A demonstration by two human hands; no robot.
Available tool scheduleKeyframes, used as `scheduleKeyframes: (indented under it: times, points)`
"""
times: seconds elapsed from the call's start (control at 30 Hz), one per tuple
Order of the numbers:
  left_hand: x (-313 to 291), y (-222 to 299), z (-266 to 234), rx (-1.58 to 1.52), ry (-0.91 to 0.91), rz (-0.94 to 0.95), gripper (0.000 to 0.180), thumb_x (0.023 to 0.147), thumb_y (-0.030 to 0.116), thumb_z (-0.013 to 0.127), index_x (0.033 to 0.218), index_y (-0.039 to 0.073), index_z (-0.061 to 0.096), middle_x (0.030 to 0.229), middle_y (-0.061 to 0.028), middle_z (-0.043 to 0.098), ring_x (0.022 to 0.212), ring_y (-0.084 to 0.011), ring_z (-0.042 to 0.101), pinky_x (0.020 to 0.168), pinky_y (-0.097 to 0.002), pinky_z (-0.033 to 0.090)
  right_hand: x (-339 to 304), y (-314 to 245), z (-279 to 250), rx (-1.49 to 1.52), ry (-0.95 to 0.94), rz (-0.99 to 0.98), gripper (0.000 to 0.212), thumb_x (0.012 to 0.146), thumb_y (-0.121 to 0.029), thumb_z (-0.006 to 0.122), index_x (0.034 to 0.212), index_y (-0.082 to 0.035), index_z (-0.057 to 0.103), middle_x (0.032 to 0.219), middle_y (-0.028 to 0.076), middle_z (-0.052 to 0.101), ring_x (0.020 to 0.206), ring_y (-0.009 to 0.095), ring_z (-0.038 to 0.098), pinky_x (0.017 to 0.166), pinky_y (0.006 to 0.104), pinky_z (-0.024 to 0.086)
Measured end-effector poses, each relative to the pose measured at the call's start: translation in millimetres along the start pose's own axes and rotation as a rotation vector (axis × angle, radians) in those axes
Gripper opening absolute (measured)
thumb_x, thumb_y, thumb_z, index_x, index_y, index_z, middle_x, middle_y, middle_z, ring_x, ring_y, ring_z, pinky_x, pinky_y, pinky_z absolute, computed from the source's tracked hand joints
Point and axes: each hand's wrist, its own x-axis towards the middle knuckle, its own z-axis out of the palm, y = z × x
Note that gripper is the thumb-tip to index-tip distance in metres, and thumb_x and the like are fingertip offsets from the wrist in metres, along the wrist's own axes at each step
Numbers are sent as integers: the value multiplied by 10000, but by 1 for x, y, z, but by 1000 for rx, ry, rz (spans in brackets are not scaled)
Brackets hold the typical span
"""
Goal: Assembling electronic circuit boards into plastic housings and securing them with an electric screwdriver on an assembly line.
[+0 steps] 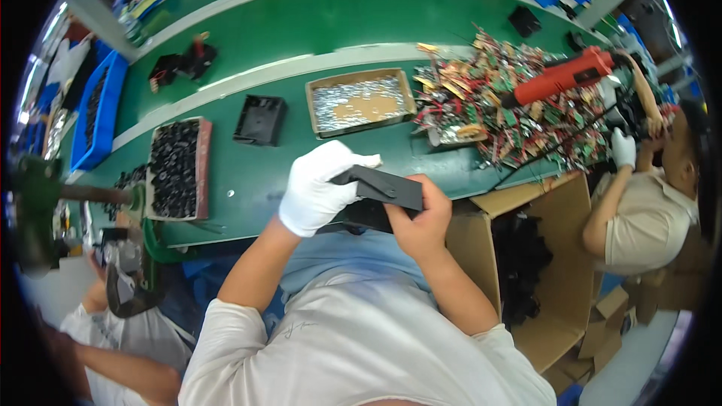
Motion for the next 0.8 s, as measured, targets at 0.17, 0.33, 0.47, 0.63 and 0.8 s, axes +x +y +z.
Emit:
scheduleKeyframes:
  times: [0.17, 0.33, 0.47, 0.63, 0.8]
  points:
    - [-9, 47, 4, -314, -2, -388, 745, 613, 39, 866, 1341, 118, 728, 1161, -124, 657, 947, -250, 645, 848, -339, 545, -10, 10, -8, 226, -19, 365, 143, 841, -48, 765, 957, -20, 687, 798, 41, 676, 679, 149, 554, 667, 286, 482]
    - [-20, 50, 6, 172, -230, -66, 818, 582, 126, 920, 1371, 121, 705, 1381, -167, 571, 1175, -312, 616, 1001, -378, 528, -13, 15, -24, 357, -248, 584, 196, 915, -132, 763, 1048, -11, 685, 865, 36, 683, 732, 121, 572, 680, 261, 488]
    - [-26, 31, 6, -74, -221, -107, 783, 579, 167, 939, 1331, 114, 724, 1483, -170, 514, 1327, -358, 545, 1103, -420, 473, 3, 3, -54, 510, -484, 658, 315, 955, -190, 774, 1182, 3, 671, 987, 56, 704, 788, 117, 616, 716, 252, 517]
    - [-43, 7, 8, -265, -38, -210, 738, 580, 154, 938, 1291, 117, 741, 1489, -162, 511, 1338, -365, 535, 1122, -443, 455, 37, 15, -105, -696, -205, -1, 300, 942, -31, 730, 1240, -17, 701, 1072, 89, 732, 816, 192, 678, 722, 287, 564]
    - [-51, -6, 15, -219, 14, -309, 697, 583, 147, 940, 1253, 110, 751, 1481, -161, 516, 1333, -367, 539, 1140, -458, 437, 67, 4, -115, -607, -349, -119, 261, 915, -11, 722, 1176, -3, 717, 1027, 87, 728, 790, 218, 680, 705, 305, 566]
